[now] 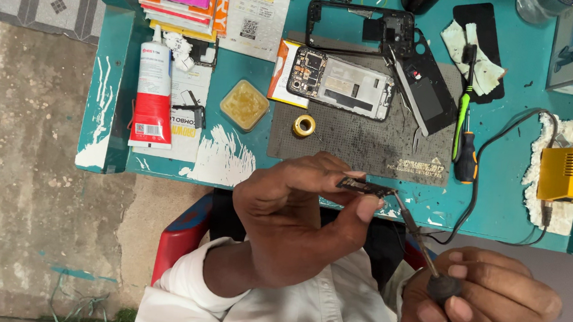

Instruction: The person uses a soldering iron to work on a small circuit board, then places the board into a disassembled smartphone chassis and secures it with a screwdriver. The person handles the circuit board, soldering iron, and screwdriver throughout the task.

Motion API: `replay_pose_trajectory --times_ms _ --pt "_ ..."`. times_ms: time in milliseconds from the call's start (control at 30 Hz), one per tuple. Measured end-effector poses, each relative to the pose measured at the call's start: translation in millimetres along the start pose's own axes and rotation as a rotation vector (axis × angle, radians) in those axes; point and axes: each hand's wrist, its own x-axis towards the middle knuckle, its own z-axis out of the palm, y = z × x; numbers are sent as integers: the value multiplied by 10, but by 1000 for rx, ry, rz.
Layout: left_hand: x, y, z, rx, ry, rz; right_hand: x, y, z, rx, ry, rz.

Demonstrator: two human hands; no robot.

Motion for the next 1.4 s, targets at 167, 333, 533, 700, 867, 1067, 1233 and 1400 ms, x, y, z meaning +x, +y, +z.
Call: replay_pose_trajectory --times_ms 167,333,533,700,867,1067,1233,1400 --pt "7 6 2 -5 -2 -3 -24 -2 -33 -4 -35 25" --pt "1 9 5 -4 -6 4 76 -10 -127 -4 -159 23" --pt "-19 -5 -2 -11 -5 12 26 -19 -146 12 -161 29" --pt "-17 0 -8 -7 -16 7 -63 -1 -109 -5 -103 14" --pt "-21 -4 0 -18 -9 10 -21 -11 -76 -3 -84 33" --pt "-33 1 -3 -5 -14 9 -15 -24 -93 12 -118 43" --pt "-40 -4 8 -4 -11 14 -68 -8 -64 -4 -38 8" --pt "-29 9 -12 2 -28 3 -12 -44 -64 -24 -67 32"
